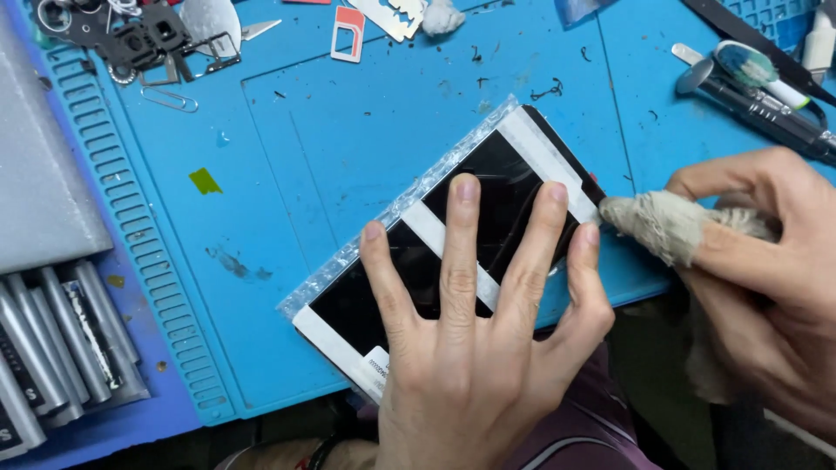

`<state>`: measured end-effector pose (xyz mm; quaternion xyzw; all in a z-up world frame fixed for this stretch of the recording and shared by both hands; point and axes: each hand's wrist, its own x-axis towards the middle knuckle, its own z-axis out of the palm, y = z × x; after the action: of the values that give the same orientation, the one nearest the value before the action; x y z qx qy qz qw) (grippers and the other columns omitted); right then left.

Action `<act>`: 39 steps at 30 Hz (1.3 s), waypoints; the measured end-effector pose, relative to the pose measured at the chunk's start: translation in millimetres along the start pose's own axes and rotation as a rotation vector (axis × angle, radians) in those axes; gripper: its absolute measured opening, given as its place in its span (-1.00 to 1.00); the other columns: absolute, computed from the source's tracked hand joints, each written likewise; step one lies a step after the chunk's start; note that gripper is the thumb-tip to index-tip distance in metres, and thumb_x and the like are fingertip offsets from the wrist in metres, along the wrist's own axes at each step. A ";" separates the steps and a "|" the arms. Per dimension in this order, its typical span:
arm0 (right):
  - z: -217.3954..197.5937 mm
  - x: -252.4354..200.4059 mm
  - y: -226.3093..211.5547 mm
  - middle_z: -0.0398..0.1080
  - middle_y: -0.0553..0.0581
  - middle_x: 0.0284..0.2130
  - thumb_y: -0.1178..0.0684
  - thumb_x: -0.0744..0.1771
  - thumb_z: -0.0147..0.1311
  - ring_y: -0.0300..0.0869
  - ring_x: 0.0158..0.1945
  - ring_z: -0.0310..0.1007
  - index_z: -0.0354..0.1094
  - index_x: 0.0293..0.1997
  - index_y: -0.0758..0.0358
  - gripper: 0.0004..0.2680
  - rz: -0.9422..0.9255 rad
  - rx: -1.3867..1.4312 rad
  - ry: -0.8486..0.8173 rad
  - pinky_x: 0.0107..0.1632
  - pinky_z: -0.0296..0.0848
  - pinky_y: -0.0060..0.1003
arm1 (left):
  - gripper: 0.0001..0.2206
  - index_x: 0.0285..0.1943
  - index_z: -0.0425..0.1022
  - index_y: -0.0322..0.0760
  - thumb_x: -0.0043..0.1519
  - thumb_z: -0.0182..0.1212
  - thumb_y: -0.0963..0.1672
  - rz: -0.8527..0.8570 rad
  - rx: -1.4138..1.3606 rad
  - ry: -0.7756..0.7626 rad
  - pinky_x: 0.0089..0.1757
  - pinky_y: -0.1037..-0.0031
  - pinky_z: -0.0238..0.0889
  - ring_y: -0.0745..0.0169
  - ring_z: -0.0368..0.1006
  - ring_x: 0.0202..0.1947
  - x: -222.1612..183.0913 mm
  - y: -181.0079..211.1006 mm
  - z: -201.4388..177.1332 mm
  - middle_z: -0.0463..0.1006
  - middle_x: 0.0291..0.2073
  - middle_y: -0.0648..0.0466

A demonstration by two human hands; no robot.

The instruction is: Cleaning a mobile phone screen using a spray bottle and a cloth on a repair bench.

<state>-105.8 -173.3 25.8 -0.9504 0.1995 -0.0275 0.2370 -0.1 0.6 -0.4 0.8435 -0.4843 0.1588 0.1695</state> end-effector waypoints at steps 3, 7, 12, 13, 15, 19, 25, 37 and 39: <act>0.0 3.7 1.7 0.36 0.39 0.00 0.32 0.44 0.07 0.02 -0.23 0.37 0.53 0.09 0.44 -0.86 -0.145 -0.031 0.014 -0.18 0.25 -0.14 | -0.78 0.17 0.48 0.13 0.54 0.42 0.07 0.012 0.019 -0.014 0.08 -0.43 0.44 -0.20 0.39 0.37 -0.7 0.9 1.1 0.59 0.33 0.26; -1.2 -5.2 4.0 0.36 0.34 -0.03 0.31 0.42 0.02 -0.02 -0.27 0.34 0.54 0.10 0.36 -0.81 -0.069 0.001 -0.014 -0.22 0.19 -0.18 | -0.77 0.19 0.46 0.12 0.55 0.41 0.06 0.015 0.023 -0.013 0.08 -0.41 0.46 -0.20 0.40 0.37 0.4 -0.4 0.0 0.60 0.33 0.26; -2.1 0.8 1.8 0.39 0.39 -0.01 0.33 0.43 0.05 0.05 -0.07 0.44 0.51 0.16 0.46 -0.81 -0.170 0.036 0.023 -0.07 0.33 -0.17 | -0.78 0.14 0.48 0.13 0.54 0.45 0.06 0.022 0.036 0.005 0.05 -0.41 0.49 -0.18 0.42 0.35 0.6 1.1 0.9 0.58 0.32 0.25; -3.4 -3.9 6.4 0.39 0.37 0.00 0.32 0.42 0.03 0.04 -0.11 0.44 0.51 0.10 0.41 -0.82 -0.136 0.000 -0.016 -0.12 0.30 -0.16 | -0.78 0.16 0.47 0.12 0.54 0.42 0.06 0.021 0.029 -0.003 0.06 -0.41 0.47 -0.19 0.41 0.36 0.6 0.6 0.3 0.60 0.31 0.25; -2.2 -5.2 6.5 0.39 0.34 0.00 0.31 0.40 0.01 0.03 -0.15 0.43 0.51 0.05 0.36 -0.83 -0.104 -0.035 -0.053 -0.18 0.27 -0.15 | -0.77 0.19 0.46 0.11 0.54 0.40 0.06 0.020 0.027 -0.011 0.07 -0.41 0.45 -0.20 0.40 0.36 0.8 -1.1 -1.3 0.62 0.31 0.26; -0.1 -1.6 0.5 0.39 0.33 -0.01 0.32 0.43 0.04 -0.03 -0.24 0.36 0.54 0.15 0.38 -0.80 -0.105 0.020 0.029 -0.18 0.26 -0.19 | -0.78 0.19 0.46 0.13 0.54 0.39 0.06 0.041 0.048 -0.015 0.05 -0.41 0.50 -0.19 0.37 0.37 1.0 0.2 0.4 0.57 0.34 0.24; -5.6 2.6 -3.1 0.39 0.30 -0.04 0.32 0.43 0.02 -0.02 -0.19 0.41 0.54 0.20 0.33 -0.77 -0.144 -0.021 0.013 -0.14 0.31 -0.17 | -0.76 0.18 0.48 0.15 0.53 0.47 0.07 0.042 0.065 -0.018 0.05 -0.43 0.50 -0.20 0.33 0.39 0.8 1.5 -0.5 0.54 0.36 0.23; -10.0 -3.1 -1.9 0.41 0.30 -0.07 0.31 0.44 0.00 -0.04 -0.36 0.31 0.56 0.13 0.34 -0.80 -0.186 -0.019 0.026 -0.26 0.27 -0.21 | -0.73 0.24 0.49 0.20 0.54 0.50 0.10 0.060 0.120 -0.040 0.08 -0.43 0.47 -0.22 0.33 0.40 -1.0 3.9 -0.4 0.48 0.39 0.21; -9.7 -15.1 6.6 0.42 0.19 -0.05 0.23 0.43 -0.03 -0.09 -0.37 0.39 0.58 0.16 0.11 -0.75 -0.135 -0.075 -0.022 -0.26 0.33 -0.24 | -0.72 0.25 0.49 0.21 0.54 0.49 0.10 0.068 0.125 -0.046 0.08 -0.43 0.48 -0.23 0.30 0.40 -0.6 3.0 -1.8 0.47 0.40 0.21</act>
<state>-123.6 -176.9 32.0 -0.9701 0.1334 -0.0255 0.2011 -3.2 0.4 1.3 0.8389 -0.5056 0.1751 0.1002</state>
